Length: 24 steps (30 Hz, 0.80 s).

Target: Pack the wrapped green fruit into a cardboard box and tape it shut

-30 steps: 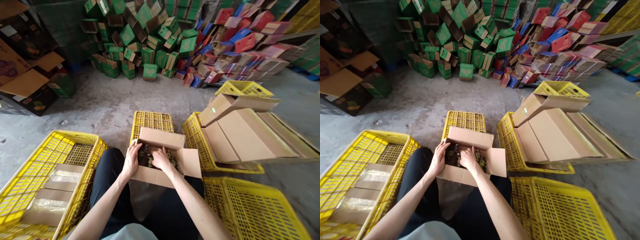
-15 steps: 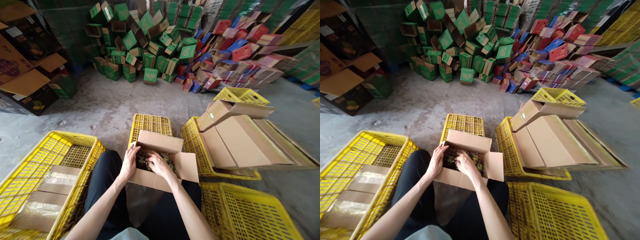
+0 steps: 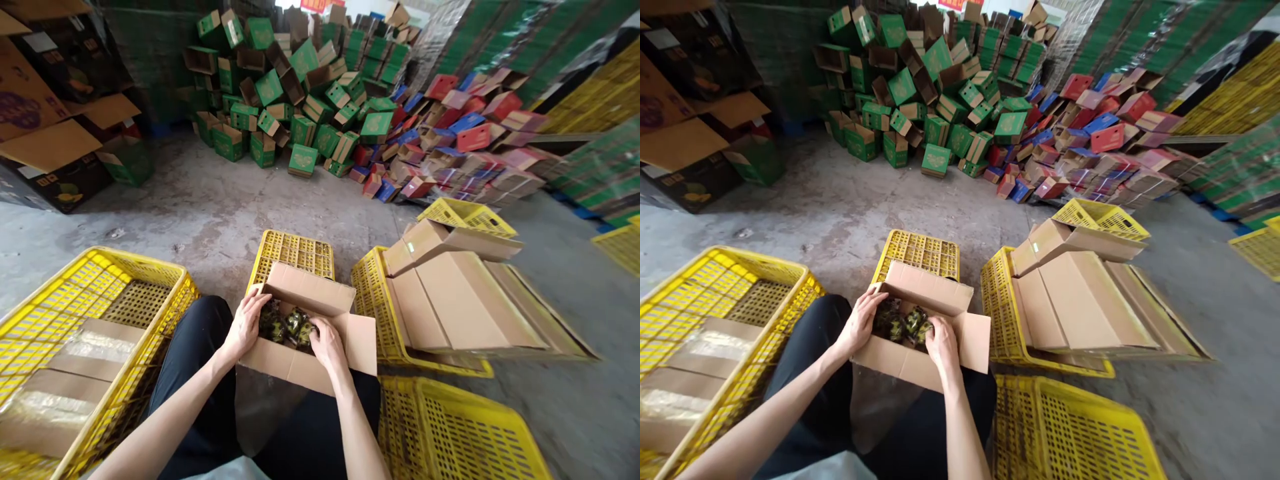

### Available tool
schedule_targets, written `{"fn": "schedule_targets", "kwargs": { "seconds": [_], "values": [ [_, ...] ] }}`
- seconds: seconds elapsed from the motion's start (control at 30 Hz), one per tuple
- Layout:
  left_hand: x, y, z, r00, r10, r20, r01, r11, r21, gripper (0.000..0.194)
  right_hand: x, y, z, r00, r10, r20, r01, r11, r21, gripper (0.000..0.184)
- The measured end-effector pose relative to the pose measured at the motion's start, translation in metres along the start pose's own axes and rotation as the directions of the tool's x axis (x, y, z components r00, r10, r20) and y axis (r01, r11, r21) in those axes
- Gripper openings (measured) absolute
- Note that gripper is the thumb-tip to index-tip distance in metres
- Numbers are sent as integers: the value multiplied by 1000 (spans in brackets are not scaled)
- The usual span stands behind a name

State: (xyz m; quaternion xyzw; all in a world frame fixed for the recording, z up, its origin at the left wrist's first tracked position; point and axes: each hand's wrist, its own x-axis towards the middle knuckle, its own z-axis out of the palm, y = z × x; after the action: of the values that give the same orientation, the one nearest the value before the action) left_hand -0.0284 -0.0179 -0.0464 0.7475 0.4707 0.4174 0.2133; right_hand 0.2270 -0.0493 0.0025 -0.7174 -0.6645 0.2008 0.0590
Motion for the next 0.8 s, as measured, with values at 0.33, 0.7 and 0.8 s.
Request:
{"fn": "schedule_targets", "kwargs": {
  "seconds": [0.33,0.7,0.8],
  "values": [
    [37,68,22,939,141,313,-110,987,-114,43,5,16,12,997,83,-12,-82,996,18,63],
    [23,64,67,928,13,373,-11,1000,-6,42,-12,15,12,950,-23,-311,70,987,142,49],
    [24,68,66,938,-4,345,2,1000,6,40,-15,18,12,820,18,-572,170,947,272,41]
  ]
}}
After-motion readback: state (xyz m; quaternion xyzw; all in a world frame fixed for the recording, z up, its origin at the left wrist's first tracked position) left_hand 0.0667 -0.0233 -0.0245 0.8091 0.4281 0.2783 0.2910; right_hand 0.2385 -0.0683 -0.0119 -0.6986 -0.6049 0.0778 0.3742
